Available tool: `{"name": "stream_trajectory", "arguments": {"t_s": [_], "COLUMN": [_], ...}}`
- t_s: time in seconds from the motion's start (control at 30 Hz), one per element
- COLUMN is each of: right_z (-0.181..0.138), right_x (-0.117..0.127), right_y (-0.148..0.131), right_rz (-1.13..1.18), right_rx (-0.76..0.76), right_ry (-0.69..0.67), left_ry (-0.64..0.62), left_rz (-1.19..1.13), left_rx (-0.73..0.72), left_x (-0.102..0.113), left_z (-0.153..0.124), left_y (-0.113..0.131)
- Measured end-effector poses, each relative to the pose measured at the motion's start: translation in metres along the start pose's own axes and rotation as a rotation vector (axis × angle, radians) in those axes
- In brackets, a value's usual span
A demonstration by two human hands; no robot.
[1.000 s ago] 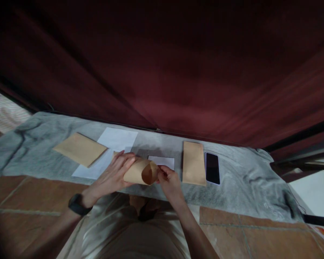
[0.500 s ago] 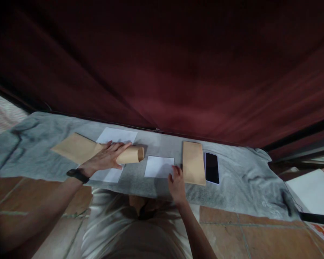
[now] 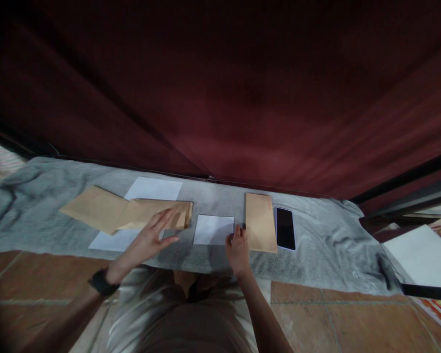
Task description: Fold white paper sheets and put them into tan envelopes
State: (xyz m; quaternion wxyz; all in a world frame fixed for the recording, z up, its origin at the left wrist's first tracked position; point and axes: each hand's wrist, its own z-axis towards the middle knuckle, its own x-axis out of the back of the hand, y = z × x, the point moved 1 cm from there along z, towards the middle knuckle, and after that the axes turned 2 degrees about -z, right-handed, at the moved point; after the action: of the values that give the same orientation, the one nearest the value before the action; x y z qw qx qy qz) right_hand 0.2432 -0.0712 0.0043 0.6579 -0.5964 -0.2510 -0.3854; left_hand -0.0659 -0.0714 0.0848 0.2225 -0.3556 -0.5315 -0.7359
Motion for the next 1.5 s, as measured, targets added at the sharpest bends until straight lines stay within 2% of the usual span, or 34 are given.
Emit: {"name": "stream_trajectory", "arguments": {"t_s": [0.13,0.2,0.3,0.47,0.6,0.77,0.9,1.03,1.13,1.23,1.37,1.5], "right_z": [0.003,0.004,0.004,0.003,-0.001,-0.003,-0.004,-0.014,-0.020,-0.018,-0.009,-0.004], "right_x": [-0.002,-0.003,-0.002,0.001,0.002,0.004,0.014,0.024,0.029,0.033,0.031,0.017], "right_y": [0.000,0.000,-0.002,-0.006,-0.007,-0.005,0.000,-0.002,-0.008,-0.013,-0.013,-0.007], "right_rz": [-0.058,-0.073,-0.062,-0.036,0.004,0.208,0.556,1.056,1.170,1.200,1.162,1.022], "right_rx": [0.003,0.015,0.024,-0.016,-0.049,-0.134,-0.268,-0.533,-0.544,-0.472,-0.482,-0.440], "right_ry": [0.010,0.007,0.002,-0.042,-0.035,-0.031,-0.151,-0.377,-0.491,-0.419,-0.286,-0.213], "left_ry": [0.076,0.194,0.343,0.437,0.394,0.351,0.283,0.271,0.261,0.270,0.226,0.264], "left_rz": [-0.594,-0.770,-0.934,-0.979,-1.009,-1.063,-1.143,-1.150,-1.116,-1.051,-0.933,-0.601], "left_rx": [0.383,0.605,0.780,0.849,0.837,0.738,0.808,0.841,0.822,0.771,0.698,0.520], "left_x": [-0.079,-0.104,-0.115,-0.107,-0.110,-0.109,-0.100,-0.098,-0.100,-0.102,-0.107,-0.113], "left_z": [-0.031,-0.033,-0.023,-0.004,0.002,0.003,0.001,-0.002,-0.003,-0.004,-0.007,-0.018], "left_y": [0.033,0.040,0.046,0.052,0.052,0.060,0.064,0.062,0.063,0.063,0.050,0.035]}}
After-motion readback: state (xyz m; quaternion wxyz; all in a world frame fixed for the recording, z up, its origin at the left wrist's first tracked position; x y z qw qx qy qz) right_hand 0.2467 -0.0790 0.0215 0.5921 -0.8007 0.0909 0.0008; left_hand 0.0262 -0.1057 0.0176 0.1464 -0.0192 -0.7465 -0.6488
